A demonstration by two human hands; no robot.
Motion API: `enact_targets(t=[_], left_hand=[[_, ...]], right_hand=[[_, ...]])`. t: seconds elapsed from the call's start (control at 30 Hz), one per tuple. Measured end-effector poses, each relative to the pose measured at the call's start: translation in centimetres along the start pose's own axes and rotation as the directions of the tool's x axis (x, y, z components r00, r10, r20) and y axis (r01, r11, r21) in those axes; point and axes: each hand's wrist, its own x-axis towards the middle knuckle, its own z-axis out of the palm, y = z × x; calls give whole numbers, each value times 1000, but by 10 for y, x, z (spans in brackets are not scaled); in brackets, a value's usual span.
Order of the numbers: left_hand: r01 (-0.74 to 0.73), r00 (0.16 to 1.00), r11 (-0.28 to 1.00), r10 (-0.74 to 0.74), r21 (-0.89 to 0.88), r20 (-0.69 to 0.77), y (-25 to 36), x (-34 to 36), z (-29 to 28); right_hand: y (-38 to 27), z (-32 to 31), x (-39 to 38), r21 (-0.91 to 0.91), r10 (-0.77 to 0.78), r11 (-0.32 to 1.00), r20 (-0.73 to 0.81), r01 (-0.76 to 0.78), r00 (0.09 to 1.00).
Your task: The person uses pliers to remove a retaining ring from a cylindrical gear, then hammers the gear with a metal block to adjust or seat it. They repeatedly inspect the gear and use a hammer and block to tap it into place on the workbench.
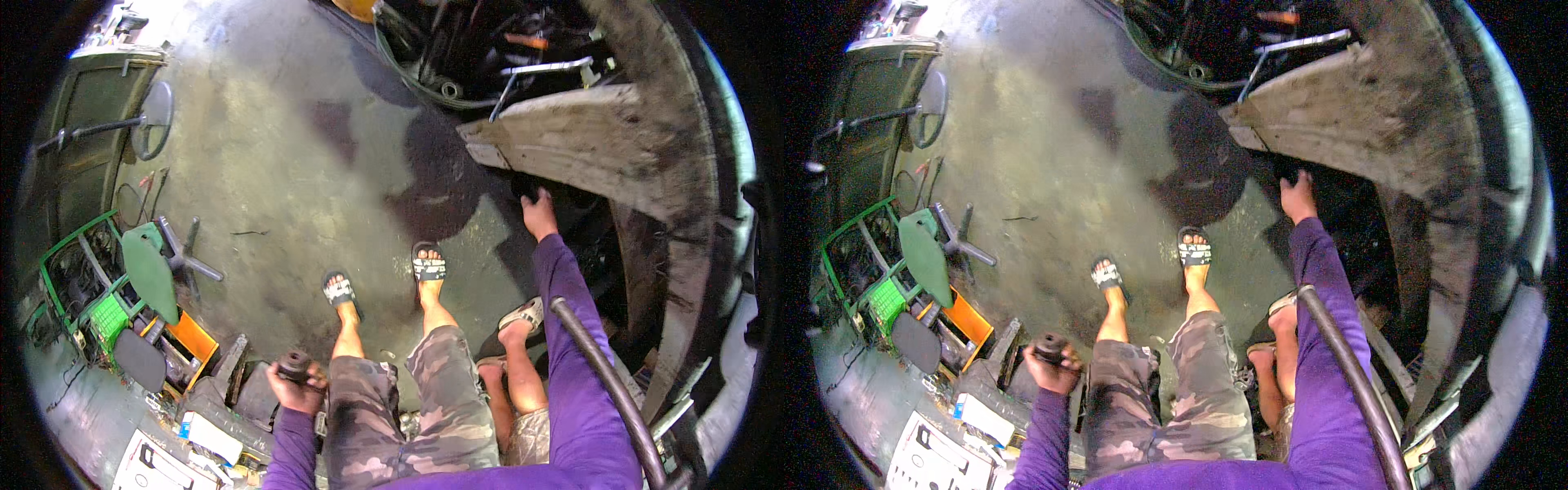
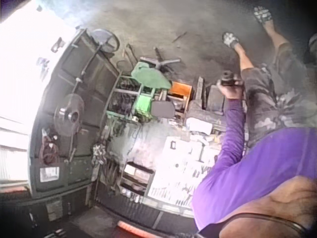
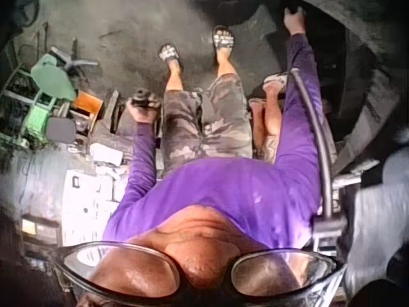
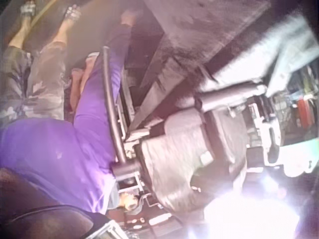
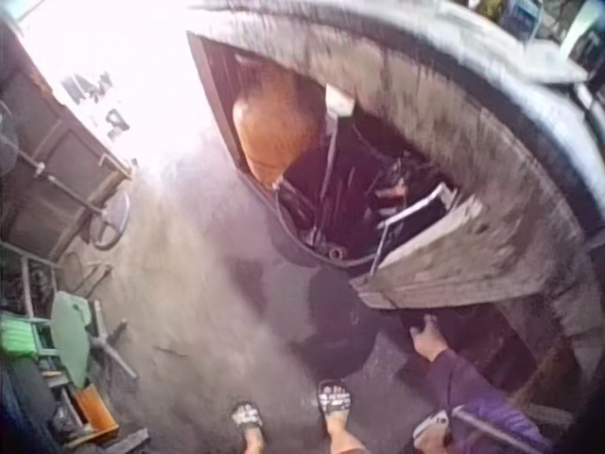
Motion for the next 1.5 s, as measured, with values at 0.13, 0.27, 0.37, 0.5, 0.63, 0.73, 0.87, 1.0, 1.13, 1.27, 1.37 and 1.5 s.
enact_targets(t=[0.13, 0.27, 0.37, 0.5, 0.63, 0.73, 0.87, 1.0, 1.13, 1.27, 1.37, 1.5], left_hand=[[213, 974, 967, -221, 141, 50, -75, 9, -18], [231, 968, 940, -247, 251, 34, -116, 20, -37], [237, 969, 951, -247, 199, 23, -121, 23, -57], [228, 973, 973, -226, 38, -49, -112, 35, -73], [160, 987, 986, -161, 52, 18, -95, 34, -77], [100, 993, 992, -104, 72, 49, -84, 23, -74], [69, 977, 992, -90, 109, 193, -80, 16, -60], [37, 976, 995, -57, 95, 212, -88, 10, -38], [-116, 936, 979, 51, 169, 347, -88, -4, -15], [-421, 832, 879, 275, 223, 482, -63, -40, 1], [-743, 622, 552, 360, 378, 696, -23, -101, 3], [-943, 306, -13, 355, 332, 884, 30, -207, -3]], right_hand=[[-4, 19, 42, -210, 87, 975, 69, -71, 994], [-14, 20, 91, -207, 134, 969, -20, -135, 991], [-21, 19, 107, -178, 33, 983, -60, -44, 998], [-18, 26, 113, -161, -91, 984, -126, 70, 988], [-1, 30, 89, -292, -386, 906, -279, 305, 879], [12, 15, 45, -351, -532, 841, -395, 411, 749], [12, -30, -32, -168, -250, 966, -432, 194, 866], [3, -54, -119, 643, 125, 741, -414, 193, 902], [-4, -52, -222, 973, 378, 111, 147, -202, 914], [-37, -42, -327, 838, 157, -287, 520, -465, 840], [-83, -42, -399, 624, -144, -491, 630, -607, 763], [-157, -57, -484, 623, -469, -357, 524, -696, 711]])
